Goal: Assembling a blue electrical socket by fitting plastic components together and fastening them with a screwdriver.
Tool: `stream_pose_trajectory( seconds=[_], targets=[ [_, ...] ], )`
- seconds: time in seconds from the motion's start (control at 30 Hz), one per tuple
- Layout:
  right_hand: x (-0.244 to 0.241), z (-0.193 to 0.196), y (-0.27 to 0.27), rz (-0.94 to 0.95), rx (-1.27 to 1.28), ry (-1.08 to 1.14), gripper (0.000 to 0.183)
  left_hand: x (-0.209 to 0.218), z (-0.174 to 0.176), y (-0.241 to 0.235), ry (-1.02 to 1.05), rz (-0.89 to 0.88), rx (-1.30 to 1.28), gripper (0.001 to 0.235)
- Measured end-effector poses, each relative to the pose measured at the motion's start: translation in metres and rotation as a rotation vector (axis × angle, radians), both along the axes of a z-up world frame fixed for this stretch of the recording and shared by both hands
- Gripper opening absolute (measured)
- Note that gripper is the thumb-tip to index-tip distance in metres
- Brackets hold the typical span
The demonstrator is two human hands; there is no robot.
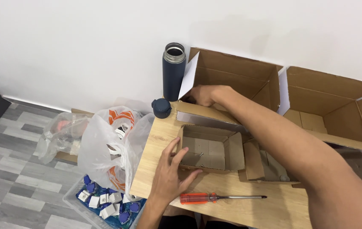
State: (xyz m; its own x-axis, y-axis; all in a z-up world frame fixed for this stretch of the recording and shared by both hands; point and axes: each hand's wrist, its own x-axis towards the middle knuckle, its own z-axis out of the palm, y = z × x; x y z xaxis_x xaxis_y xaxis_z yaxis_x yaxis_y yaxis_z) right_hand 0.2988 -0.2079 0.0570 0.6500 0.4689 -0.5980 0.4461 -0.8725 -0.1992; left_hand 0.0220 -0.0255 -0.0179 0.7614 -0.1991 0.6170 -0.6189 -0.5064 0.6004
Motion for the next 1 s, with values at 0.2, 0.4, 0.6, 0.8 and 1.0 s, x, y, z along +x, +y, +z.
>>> stream_pose_trajectory(
  seconds=[0.2, 0.4, 0.6, 0.8, 1.0],
  targets=[
    [-0.006, 0.013, -0.018, 0.029, 0.085, -0.153, 0.053, 0.0, -0.001, 0.001, -0.009, -0.018, 0.006, 0.082],
    [-0.077, 0.119, -0.052, -0.013, 0.479, -0.402, 0.056, 0.0, 0.003, 0.002, -0.025, -0.037, -0.027, 0.093],
    [-0.189, 0.175, -0.087, 0.088, 0.843, -0.478, 0.046, -0.019, -0.017, 0.012, -0.29, 0.115, -0.25, 0.061],
    [-0.295, 0.135, -0.076, 0.417, 0.974, -0.344, 0.041, -0.057, 0.024, -0.042, 0.892, 0.074, -1.354, 0.06],
    [-0.331, 0.108, -0.09, 0.43, 0.657, -0.268, 0.055, -0.118, 0.056, -0.098, 0.803, -0.163, -1.158, 0.093]
  ],
)
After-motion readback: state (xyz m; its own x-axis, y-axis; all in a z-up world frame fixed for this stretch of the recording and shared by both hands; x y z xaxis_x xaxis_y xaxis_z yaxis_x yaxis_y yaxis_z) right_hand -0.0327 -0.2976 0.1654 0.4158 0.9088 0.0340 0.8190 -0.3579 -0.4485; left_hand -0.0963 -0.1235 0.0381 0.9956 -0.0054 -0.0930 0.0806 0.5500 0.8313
